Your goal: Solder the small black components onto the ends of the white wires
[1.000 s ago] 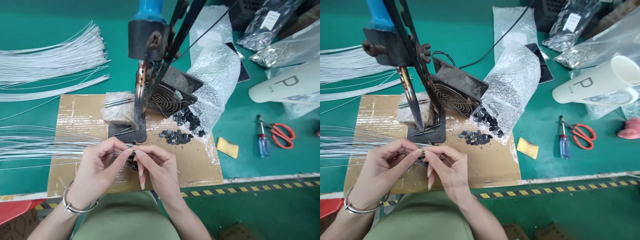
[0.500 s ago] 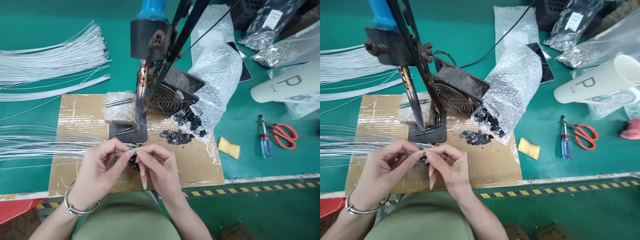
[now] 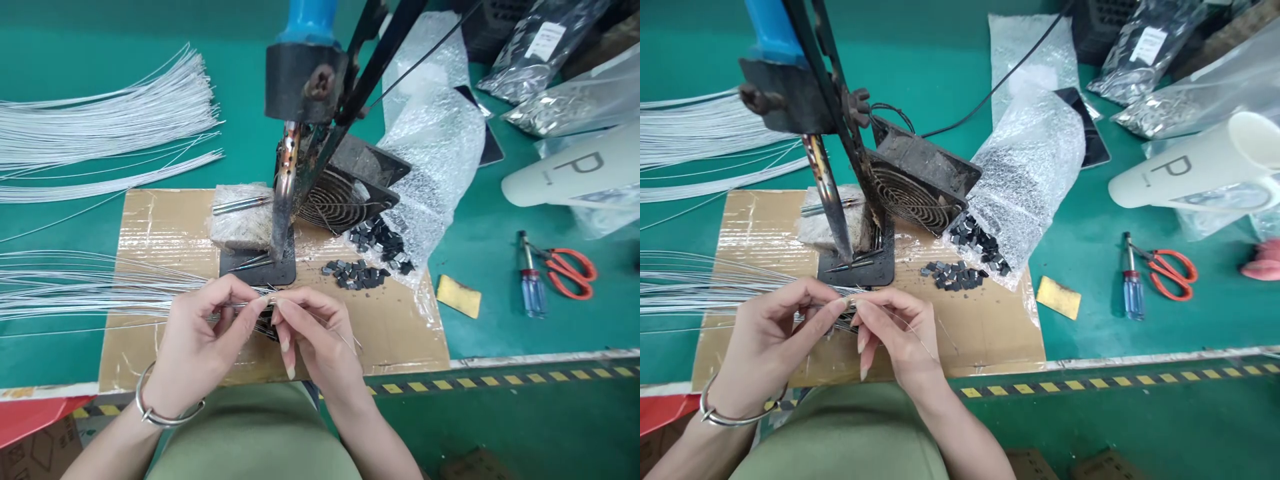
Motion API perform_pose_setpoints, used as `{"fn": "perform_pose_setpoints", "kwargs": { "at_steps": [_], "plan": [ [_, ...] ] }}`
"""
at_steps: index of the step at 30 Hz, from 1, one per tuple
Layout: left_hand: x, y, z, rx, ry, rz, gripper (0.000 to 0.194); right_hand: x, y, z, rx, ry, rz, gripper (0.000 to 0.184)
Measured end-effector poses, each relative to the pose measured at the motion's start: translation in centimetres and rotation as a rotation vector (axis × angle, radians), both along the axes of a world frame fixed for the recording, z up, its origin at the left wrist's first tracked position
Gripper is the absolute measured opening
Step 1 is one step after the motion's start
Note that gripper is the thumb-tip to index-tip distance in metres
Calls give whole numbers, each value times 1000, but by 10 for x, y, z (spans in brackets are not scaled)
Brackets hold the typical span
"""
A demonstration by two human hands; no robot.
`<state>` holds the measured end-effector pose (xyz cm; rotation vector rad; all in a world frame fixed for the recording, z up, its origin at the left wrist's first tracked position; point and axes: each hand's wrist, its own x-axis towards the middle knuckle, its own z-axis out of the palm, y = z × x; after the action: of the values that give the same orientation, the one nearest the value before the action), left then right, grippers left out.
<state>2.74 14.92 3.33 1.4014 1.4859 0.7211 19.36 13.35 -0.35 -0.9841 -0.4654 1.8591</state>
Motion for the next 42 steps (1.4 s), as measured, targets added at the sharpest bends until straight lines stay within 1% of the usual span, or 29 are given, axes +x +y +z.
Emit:
{"fn": "perform_pose_setpoints", "kwargs": {
  "at_steps": [8,16,24,30,34,38,42],
  "plan": [
    [0,-5,-6,80,19,15,15,-7,2,2,-4,67,-61,13],
    [6,-12,-11,207,129,62,16,-12,1,5,-38,121,-82,14],
    [9,-14,-17,284,86,137,13,-18,-1,3,-31,167,-128,15],
    [11,-14,-20,244,19,175,11,-18,0,3,-19,174,-117,14],
    [12,-10,-19,224,-4,199,12,-15,1,3,8,179,-114,16],
    [11,-8,-14,215,20,208,15,-13,-1,-1,25,91,-105,14],
    [10,-9,-13,218,44,207,15,-14,-3,-3,50,1,-119,10]
  ]
}}
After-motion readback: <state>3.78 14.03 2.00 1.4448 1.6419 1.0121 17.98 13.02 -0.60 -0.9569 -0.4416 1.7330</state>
